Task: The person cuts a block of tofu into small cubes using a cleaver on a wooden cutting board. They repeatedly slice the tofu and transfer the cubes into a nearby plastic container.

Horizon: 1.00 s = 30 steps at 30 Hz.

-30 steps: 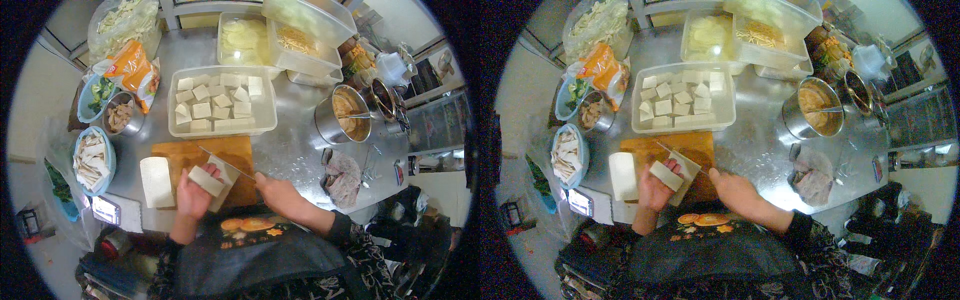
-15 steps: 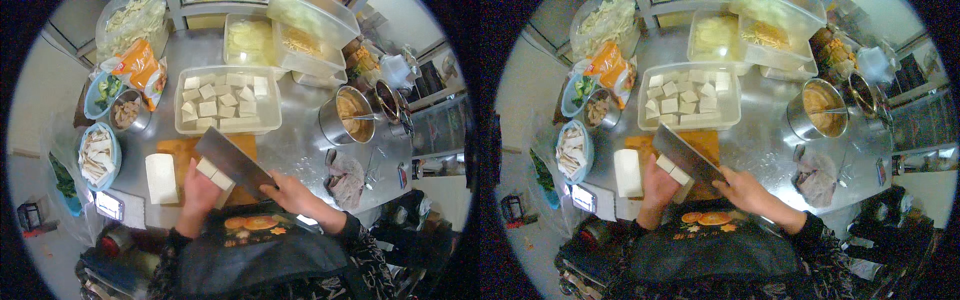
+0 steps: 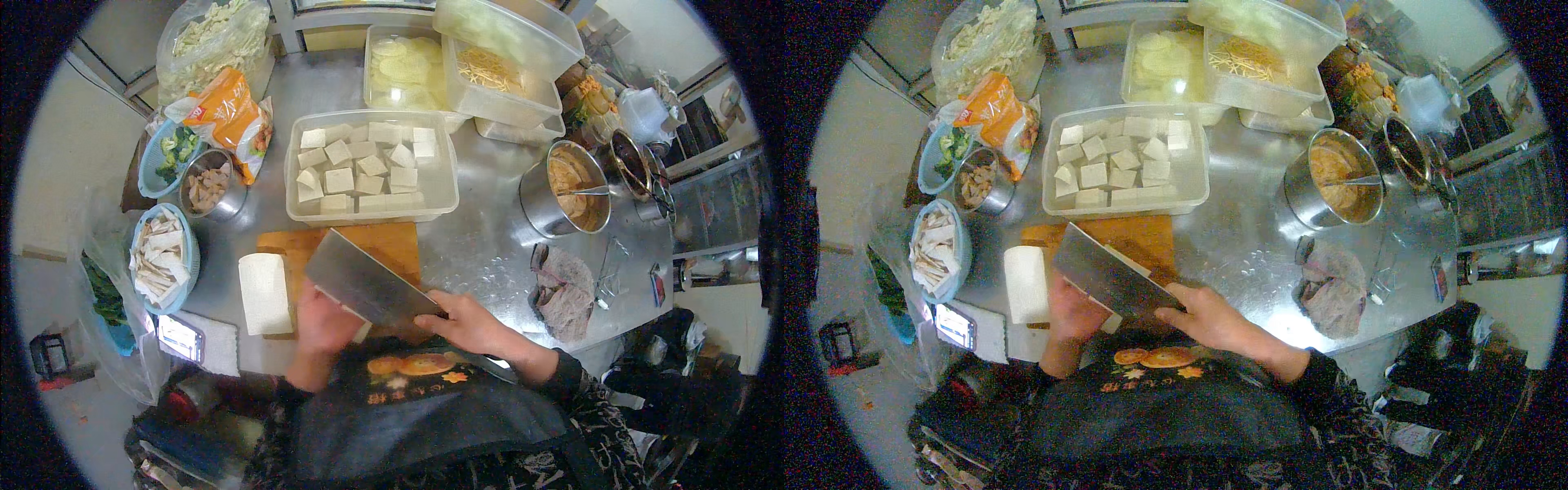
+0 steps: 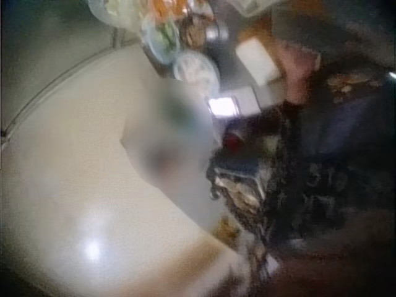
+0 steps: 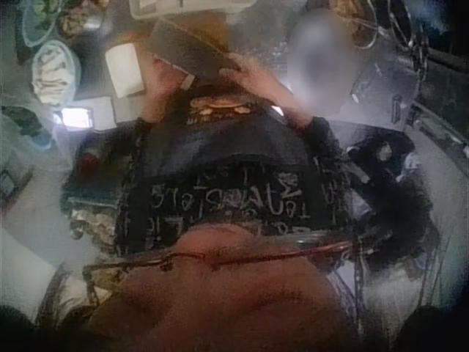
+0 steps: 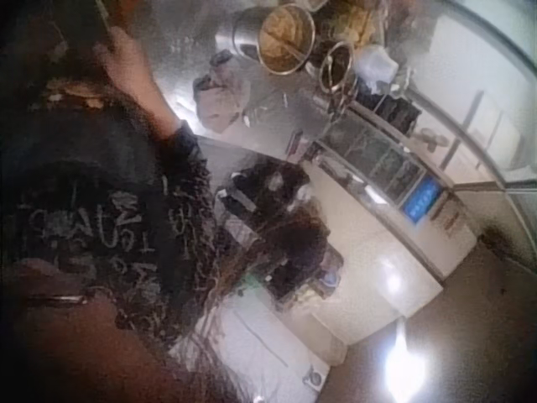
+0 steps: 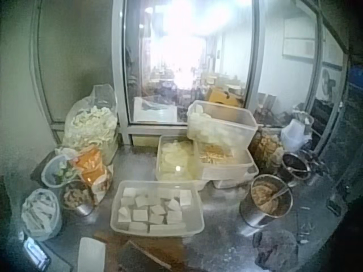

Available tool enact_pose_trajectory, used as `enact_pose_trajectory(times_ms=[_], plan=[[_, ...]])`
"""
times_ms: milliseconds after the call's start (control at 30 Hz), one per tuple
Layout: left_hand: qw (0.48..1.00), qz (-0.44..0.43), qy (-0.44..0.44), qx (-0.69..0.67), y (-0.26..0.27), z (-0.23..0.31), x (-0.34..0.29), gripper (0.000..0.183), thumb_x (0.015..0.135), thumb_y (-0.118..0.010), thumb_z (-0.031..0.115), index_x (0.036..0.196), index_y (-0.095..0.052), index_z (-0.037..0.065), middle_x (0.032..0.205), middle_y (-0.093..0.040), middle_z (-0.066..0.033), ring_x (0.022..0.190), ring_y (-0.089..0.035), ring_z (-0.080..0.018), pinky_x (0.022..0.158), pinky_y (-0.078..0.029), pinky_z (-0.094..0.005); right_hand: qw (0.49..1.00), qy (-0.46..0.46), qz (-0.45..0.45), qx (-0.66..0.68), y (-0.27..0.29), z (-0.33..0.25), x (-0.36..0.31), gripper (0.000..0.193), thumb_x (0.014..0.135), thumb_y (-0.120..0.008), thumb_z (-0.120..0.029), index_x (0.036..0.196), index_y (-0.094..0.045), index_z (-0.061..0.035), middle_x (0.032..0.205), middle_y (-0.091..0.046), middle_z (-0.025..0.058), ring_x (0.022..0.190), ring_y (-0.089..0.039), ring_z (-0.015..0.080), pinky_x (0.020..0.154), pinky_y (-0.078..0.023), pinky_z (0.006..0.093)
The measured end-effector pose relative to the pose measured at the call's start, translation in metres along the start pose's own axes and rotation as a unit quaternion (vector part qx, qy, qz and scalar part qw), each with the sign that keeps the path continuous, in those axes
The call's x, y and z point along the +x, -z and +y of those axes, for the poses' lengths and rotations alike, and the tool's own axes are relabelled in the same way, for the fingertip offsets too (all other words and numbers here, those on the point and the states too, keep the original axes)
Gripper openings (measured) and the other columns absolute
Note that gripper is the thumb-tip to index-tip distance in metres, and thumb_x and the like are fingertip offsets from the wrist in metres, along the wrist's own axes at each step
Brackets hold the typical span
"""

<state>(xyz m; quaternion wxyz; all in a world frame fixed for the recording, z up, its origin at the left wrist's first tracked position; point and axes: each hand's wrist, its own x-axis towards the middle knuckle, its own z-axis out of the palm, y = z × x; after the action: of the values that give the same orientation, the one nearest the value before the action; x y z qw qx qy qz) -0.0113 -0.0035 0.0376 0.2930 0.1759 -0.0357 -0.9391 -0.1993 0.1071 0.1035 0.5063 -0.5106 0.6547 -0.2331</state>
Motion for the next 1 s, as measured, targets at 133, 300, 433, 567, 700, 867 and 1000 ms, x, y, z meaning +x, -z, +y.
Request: enact_pose_trajectory(times_ms=[133,300,433,567,700,867,1000], plan=[[0.997,0.048,-0.006,0.065,0.004,0.001,-0.007,0.045,0.085,-0.039,0.04,0.119,-0.046,0.012,0.118,-0.051,-0.0061,0.108,-0.048,-0.027,0.093,-0.035,-0.0473,1.0,-0.006,-0.004,0.013,-0.003,0.001,0.0,0.025,0.084,-0.056,-0.018,0.1,-0.054,0.0005,0.082,-0.062,0.016,0.074,-0.059,0.0183,0.066,-0.045,0.0315],[0.996,0.03,-0.019,0.082,0.01,0.002,-0.007,0.042,0.085,-0.041,0.035,0.12,-0.045,0.011,0.12,-0.049,-0.0074,0.11,-0.046,-0.0293,0.094,-0.035,-0.0495,1.0,-0.008,-0.003,-0.001,-0.001,0.001,0.001,0.027,0.084,-0.056,-0.02,0.102,-0.052,0.0001,0.084,-0.062,0.0176,0.076,-0.059,0.0222,0.067,-0.045,0.0324],[0.996,0.019,-0.003,0.089,0.001,0.004,-0.005,0.045,0.085,-0.04,0.036,0.122,-0.044,0.011,0.12,-0.049,-0.0087,0.11,-0.046,-0.0299,0.094,-0.035,-0.0486,1.0,0.027,-0.004,0.007,0.006,0.001,0.0,0.027,0.085,-0.053,-0.023,0.101,-0.052,-0.0016,0.079,-0.059,0.0205,0.072,-0.059,0.0329,0.064,-0.045,0.0388],[0.996,0.063,0.045,0.034,0.008,0.005,-0.003,0.047,0.086,-0.037,0.039,0.123,-0.044,0.011,0.121,-0.049,-0.0102,0.108,-0.048,-0.0295,0.094,-0.035,-0.0477,0.999,0.005,-0.032,0.027,0.013,-0.002,-0.002,0.026,0.085,-0.053,-0.022,0.103,-0.052,-0.0027,0.082,-0.06,0.019,0.077,-0.059,0.03,0.068,-0.045,0.0374],[0.995,0.077,0.04,0.04,0.001,0.004,-0.007,0.047,0.086,-0.036,0.04,0.118,-0.046,0.008,0.116,-0.051,-0.01,0.109,-0.047,-0.0285,0.096,-0.032,-0.0481,0.999,0.02,-0.007,0.046,0.008,0.007,-0.002,0.026,0.085,-0.054,-0.023,0.101,-0.054,-0.0027,0.084,-0.061,0.018,0.076,-0.059,0.027,0.068,-0.045,0.0357],[0.995,-0.013,0.068,-0.072,0.027,0.007,-0.01,0.043,0.085,-0.04,0.043,0.109,-0.05,0.009,0.099,-0.053,-0.008,0.095,-0.05,-0.0255,0.095,-0.033,-0.0484,0.997,-0.021,0.04,0.059,0.015,-0.005,-0.007,0.022,0.084,-0.055,-0.018,0.1,-0.054,-0.0025,0.08,-0.061,0.0134,0.073,-0.057,0.0178,0.066,-0.045,0.0311],[0.991,0.125,0.029,0.04,0.011,0.006,-0.021,0.047,0.088,-0.038,0.038,0.121,-0.039,0.005,0.114,-0.047,-0.0128,0.103,-0.047,-0.0291,0.094,-0.034,-0.0516,0.993,-0.058,0.035,0.096,0.023,-0.001,-0.017,0.02,0.084,-0.055,-0.014,0.099,-0.055,-0.0013,0.079,-0.061,0.0093,0.072,-0.055,0.0123,0.066,-0.045,0.0291]])
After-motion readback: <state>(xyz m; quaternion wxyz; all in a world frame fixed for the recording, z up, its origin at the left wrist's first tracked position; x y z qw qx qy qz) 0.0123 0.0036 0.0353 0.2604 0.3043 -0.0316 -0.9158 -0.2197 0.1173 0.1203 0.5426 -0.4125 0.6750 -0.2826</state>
